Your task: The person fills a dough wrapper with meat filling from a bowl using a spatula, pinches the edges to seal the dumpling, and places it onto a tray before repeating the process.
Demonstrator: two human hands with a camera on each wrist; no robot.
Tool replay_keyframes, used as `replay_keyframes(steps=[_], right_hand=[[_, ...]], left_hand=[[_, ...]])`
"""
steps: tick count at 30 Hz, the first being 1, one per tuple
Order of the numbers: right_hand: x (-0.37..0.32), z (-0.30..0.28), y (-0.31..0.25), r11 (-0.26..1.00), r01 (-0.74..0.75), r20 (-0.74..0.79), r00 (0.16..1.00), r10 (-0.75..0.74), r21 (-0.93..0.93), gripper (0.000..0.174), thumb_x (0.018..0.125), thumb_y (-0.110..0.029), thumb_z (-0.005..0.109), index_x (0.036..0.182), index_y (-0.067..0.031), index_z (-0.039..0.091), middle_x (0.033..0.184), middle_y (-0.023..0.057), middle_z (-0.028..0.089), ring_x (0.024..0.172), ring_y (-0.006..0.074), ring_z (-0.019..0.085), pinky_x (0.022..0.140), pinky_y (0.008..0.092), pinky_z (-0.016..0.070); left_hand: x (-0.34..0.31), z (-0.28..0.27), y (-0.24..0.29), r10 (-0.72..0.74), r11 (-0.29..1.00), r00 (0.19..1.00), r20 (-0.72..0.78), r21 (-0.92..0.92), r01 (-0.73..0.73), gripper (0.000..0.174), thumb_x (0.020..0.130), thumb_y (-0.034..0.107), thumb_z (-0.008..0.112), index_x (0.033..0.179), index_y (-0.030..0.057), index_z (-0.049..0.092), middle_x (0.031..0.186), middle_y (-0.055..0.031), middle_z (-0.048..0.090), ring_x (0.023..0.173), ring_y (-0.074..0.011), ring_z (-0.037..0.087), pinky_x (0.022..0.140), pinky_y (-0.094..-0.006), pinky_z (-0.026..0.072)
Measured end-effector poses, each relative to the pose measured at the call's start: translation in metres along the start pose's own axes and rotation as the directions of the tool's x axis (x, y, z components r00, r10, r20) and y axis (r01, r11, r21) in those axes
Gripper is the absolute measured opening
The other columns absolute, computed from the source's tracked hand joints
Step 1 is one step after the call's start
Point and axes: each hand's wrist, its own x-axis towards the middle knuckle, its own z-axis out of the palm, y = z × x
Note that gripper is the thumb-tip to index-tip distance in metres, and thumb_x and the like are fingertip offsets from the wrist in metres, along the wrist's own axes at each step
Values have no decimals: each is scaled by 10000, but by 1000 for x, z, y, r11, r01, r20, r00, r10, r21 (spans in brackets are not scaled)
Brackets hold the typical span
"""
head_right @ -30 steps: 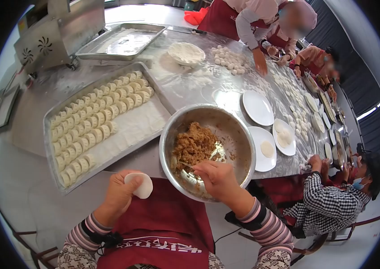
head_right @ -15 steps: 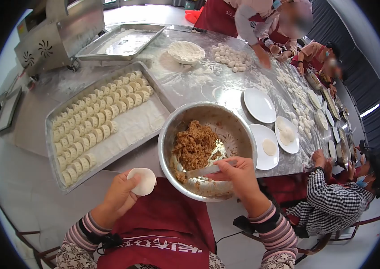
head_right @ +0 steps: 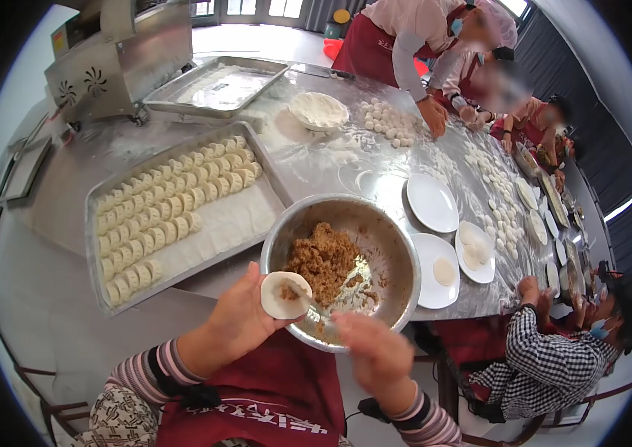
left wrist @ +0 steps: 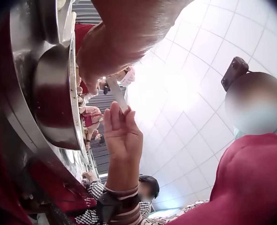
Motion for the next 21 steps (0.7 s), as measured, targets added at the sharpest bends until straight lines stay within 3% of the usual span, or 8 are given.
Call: replay_keyframes(steps=[1,2,4,8,11,16,21], right_hand=[[-1,6,-4,898,407,130,912,-388,-170,175,830,-86,673,953,34,639,961,140,682,908,288,686,846,414,545],[-6,11,-8,895,414,133,909,-395,-170,175,830,-86,673,953,34,639,961,140,682,908,288,686,846,414,545],[-18,18,-15,698,602,373,795,-478,-389,185,801,-76,696,943,22,632,976,156,674,970,292,673,872,421,532],[-32,9,-28,794,491,289,867,-406,-357,189,817,-85,690,962,20,629,990,151,669,980,302,669,893,429,519],[-33,6,-39,786,446,220,895,-387,-429,189,822,-85,687,969,19,629,1005,158,667,979,298,670,897,422,517],[-36,18,-40,744,526,315,849,-425,-413,159,844,-93,664,954,16,629,998,162,667,974,293,672,891,417,516],[-28,14,-54,710,534,315,845,-433,-458,151,841,-97,665,941,13,642,996,156,670,987,277,669,906,410,507]], left_hand=[[2,0,-3,7,1000,1000,4,-2,-7,533,1027,432,245,1342,15,348,1329,-148,472,1230,-265,484,1055,-437,392],[4,0,-8,25,1000,999,-28,-7,-25,555,1014,465,261,1333,25,375,1312,-135,499,1208,-260,501,1037,-426,402],[7,-2,-14,46,999,997,-55,-12,-47,578,1001,497,278,1324,35,402,1294,-122,526,1185,-254,519,1019,-414,412],[7,-6,-18,79,995,996,-48,-54,-81,563,1009,481,265,1319,32,404,1281,-123,530,1186,-257,518,1034,-421,398],[2,0,-14,81,995,996,-41,-62,-84,553,1013,470,252,1320,36,403,1281,-123,529,1187,-262,516,1038,-427,393],[-5,4,-9,73,994,997,-17,-83,-74,510,1032,432,205,1272,31,411,1249,-114,517,1169,-238,508,1042,-409,388],[-14,4,-7,34,999,999,-9,-20,-34,526,1031,440,190,1251,30,434,1249,-114,523,1184,-231,500,1055,-405,371]])
